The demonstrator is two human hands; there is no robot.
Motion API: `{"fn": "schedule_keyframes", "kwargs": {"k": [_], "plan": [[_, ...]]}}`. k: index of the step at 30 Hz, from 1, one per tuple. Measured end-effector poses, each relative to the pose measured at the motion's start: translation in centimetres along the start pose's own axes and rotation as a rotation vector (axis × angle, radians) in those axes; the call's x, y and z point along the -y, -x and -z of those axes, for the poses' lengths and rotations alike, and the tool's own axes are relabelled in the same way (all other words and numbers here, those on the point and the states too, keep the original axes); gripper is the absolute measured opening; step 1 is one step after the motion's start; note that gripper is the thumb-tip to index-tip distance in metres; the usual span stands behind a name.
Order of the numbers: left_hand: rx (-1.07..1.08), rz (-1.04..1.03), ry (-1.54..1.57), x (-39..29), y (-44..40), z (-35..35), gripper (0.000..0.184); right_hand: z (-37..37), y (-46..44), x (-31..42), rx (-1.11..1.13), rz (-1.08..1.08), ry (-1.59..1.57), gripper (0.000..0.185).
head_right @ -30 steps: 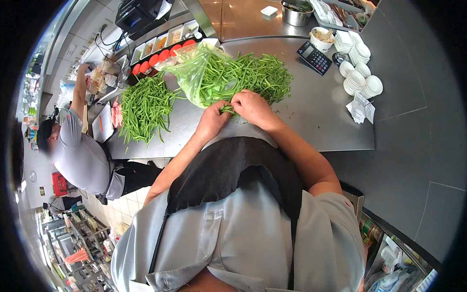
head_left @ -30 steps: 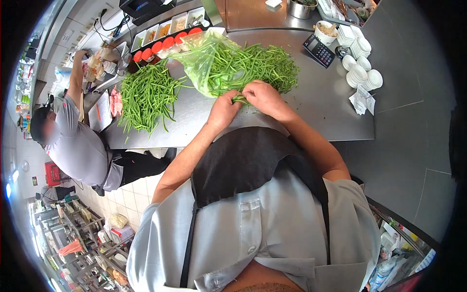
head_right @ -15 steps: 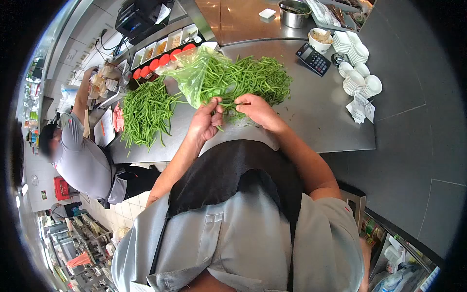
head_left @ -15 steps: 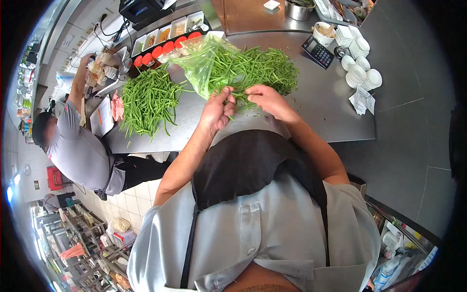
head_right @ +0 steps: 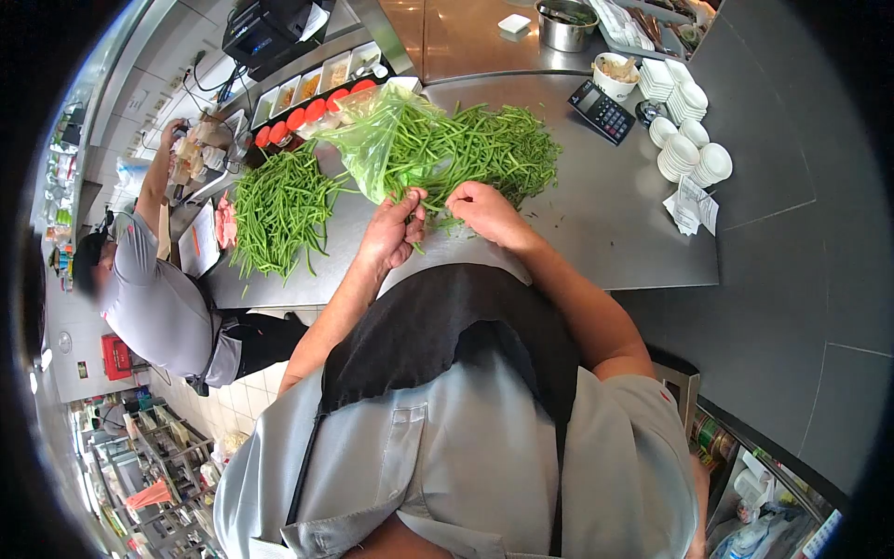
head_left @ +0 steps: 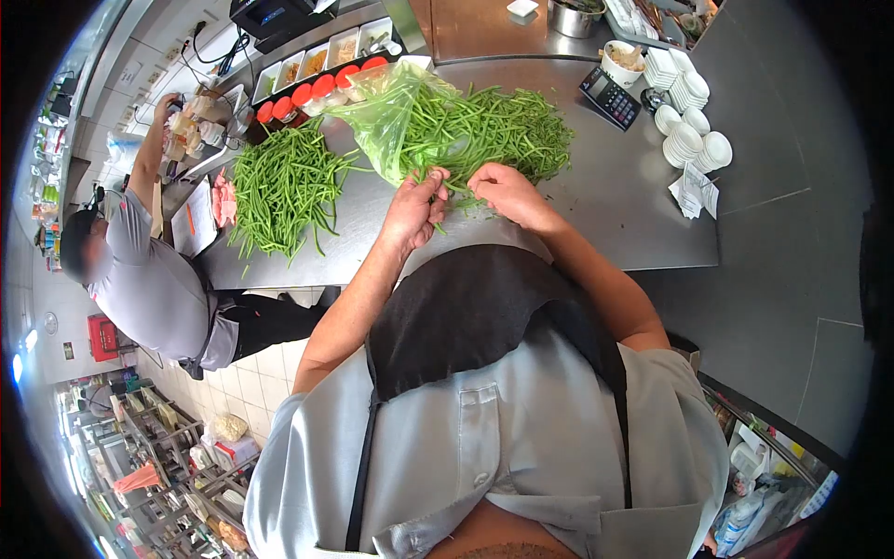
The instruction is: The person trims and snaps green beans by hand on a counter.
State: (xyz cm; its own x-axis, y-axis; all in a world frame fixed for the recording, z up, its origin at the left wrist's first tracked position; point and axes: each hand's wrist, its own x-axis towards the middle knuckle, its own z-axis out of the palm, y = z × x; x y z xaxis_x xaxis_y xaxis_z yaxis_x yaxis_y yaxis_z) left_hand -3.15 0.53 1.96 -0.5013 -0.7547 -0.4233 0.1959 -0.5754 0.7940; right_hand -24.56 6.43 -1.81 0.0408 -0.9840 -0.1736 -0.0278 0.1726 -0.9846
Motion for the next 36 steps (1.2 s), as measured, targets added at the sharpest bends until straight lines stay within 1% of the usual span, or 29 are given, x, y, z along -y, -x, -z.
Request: {"fn": "schedule_keyframes", "kwargs": {"k": [3, 6, 7, 9, 12, 13, 15, 16, 17, 18, 19, 20, 21, 22, 24, 25, 26, 27, 28, 29, 31, 33, 34, 36], "plan": [[0.027, 0.005, -0.024, 0.3, 0.0, 0.2, 0.017, 0.2, -0.5, -0.6, 0.051, 0.038, 0.101, 0.027], [0.061, -0.008, -0.018, 0.4, 0.5, -0.2, 0.017, 0.2, -0.4, -0.4, 0.090, -0.013, 0.218, 0.024], [0.073, -0.016, -0.015, 0.4, 0.8, -0.4, 0.016, 0.3, -0.3, -0.4, 0.194, -0.106, -0.003, 0.023], [0.102, 0.042, 0.132, 0.3, 1.1, 0.0, 0.015, 0.4, 0.2, -0.3, 0.399, -0.292, -0.448, 0.020], [0.099, 0.089, 0.296, 0.2, 1.6, 1.4, 0.015, 0.2, 1.2, 0.8, 0.767, -0.101, -0.246, 0.017], [0.089, 0.097, 0.341, -0.1, 1.8, 2.0, 0.014, 0.1, 1.0, 1.3, 0.782, -0.093, -0.152, 0.019], [0.053, -0.034, 0.193, -2.6, 2.0, 4.7, 0.014, 0.0, 0.8, 2.3, 0.568, 0.058, 0.200, 0.020], [-0.006, -0.103, 0.166, -4.8, 1.9, 6.3, 0.016, 0.1, 0.8, 2.5, 0.454, 0.130, 0.372, 0.021], [-0.020, -0.229, 0.158, -7.0, 2.0, 7.9, 0.017, 0.0, 0.6, 2.6, 0.301, 0.072, 0.405, 0.021], [-0.081, -0.341, 0.125, -9.4, 2.3, 9.3, 0.018, 0.1, 0.1, 2.2, 0.186, 0.133, 0.468, 0.020], [-0.283, -0.472, -0.096, -11.0, 1.8, 11.3, 0.027, 0.1, -0.8, 1.4, 0.072, 0.197, 0.530, 0.019], [-0.462, -0.499, -0.468, -12.4, 2.5, 12.8, 0.045, 0.0, -1.6, 0.7, -0.044, 0.264, 0.590, 0.018], [-0.739, -0.621, -1.034, -12.7, 1.9, 15.6, 0.053, -0.1, -2.2, 0.3, -0.101, 0.355, 0.589, 0.014], [-1.003, -0.710, -1.613, -12.5, 1.1, 17.8, 0.060, -0.5, -2.5, 0.1, -0.136, 0.362, 0.629, 0.013], [-0.930, -0.729, -1.653, -12.0, 1.8, 16.9, 0.059, -1.2, -3.1, -0.2, -0.219, 0.369, 0.706, 0.012], [-0.890, -0.737, -1.673, -11.6, 1.7, 16.3, 0.058, -1.2, -3.4, -0.5, -0.207, 0.351, 0.742, 0.012], [-0.619, -0.726, -1.338, -10.8, 1.1, 15.6, 0.044, -1.3, -3.9, -0.7, -0.190, 0.330, 0.780, 0.011], [-0.514, -0.451, -1.156, -10.0, 1.4, 12.7, 0.034, -1.4, -4.1, -0.9, -0.165, 0.311, 0.819, 0.011], [-0.348, -0.621, -1.133, -7.6, 0.2, 12.5, 0.032, -1.7, -4.1, -0.7, -0.168, 0.330, 0.777, 0.011], [-0.291, -0.615, -1.135, -5.9, 0.3, 9.7, 0.032, -1.9, -3.8, -0.2, -0.169, 0.348, 0.737, 0.010], [-0.213, -0.480, -1.216, -3.2, 0.7, 5.1, 0.032, -2.1, -3.2, 0.7, -0.175, 0.418, 0.657, 0.009], [-0.128, -0.345, -1.216, -2.2, 1.1, 1.5, 0.032, -2.3, -2.5, 1.7, -0.186, 0.525, 0.577, 0.008], [-0.082, -0.280, -1.218, -1.9, 1.1, 0.5, 0.032, -2.4, -2.1, 2.1, -0.189, 0.524, 0.553, 0.007], [-0.058, -0.404, -1.252, -0.5, -0.1, 0.6, 0.030, -2.6, -1.6, 2.8, -0.200, 0.529, 0.501, 0.006]]}}
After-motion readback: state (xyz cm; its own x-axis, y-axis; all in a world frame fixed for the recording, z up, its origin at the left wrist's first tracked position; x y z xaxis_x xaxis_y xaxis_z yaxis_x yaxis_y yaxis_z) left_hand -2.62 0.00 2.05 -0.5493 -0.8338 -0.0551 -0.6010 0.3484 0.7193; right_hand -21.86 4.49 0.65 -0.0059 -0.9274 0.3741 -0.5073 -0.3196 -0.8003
